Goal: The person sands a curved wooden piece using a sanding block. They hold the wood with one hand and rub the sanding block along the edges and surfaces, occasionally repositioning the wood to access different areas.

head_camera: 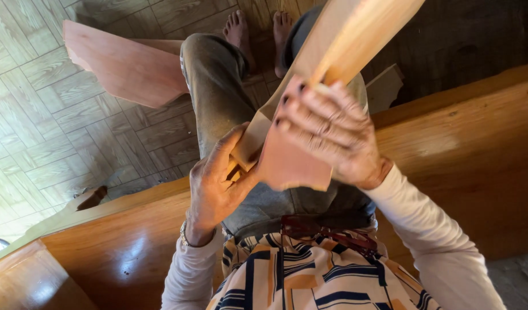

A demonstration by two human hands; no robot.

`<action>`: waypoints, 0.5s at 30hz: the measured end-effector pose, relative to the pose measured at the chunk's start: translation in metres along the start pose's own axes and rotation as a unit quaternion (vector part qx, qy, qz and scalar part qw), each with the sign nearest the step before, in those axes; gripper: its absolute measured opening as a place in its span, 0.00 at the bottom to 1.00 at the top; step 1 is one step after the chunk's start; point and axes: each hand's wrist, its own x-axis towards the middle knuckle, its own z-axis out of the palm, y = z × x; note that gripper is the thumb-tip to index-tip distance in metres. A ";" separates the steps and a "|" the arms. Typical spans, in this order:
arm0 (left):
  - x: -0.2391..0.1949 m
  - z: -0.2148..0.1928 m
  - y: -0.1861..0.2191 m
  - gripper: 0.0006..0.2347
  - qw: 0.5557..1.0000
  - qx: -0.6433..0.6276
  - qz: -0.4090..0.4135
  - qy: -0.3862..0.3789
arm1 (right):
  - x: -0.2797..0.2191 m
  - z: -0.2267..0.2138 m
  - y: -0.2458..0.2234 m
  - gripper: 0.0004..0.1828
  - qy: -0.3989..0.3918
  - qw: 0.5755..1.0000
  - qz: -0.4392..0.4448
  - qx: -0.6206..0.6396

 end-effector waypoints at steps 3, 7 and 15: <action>0.003 0.000 0.002 0.22 0.997 0.030 -0.060 -0.026 | 0.017 -0.019 -0.020 0.25 -0.029 0.975 -0.059 0.213; 0.001 0.005 -0.005 0.22 0.999 0.013 -0.024 0.017 | 0.019 -0.034 -0.004 0.17 0.006 0.940 -0.045 0.338; 0.001 -0.003 -0.010 0.20 0.997 0.073 -0.032 -0.014 | 0.021 -0.015 -0.022 0.27 -0.023 0.985 -0.083 0.152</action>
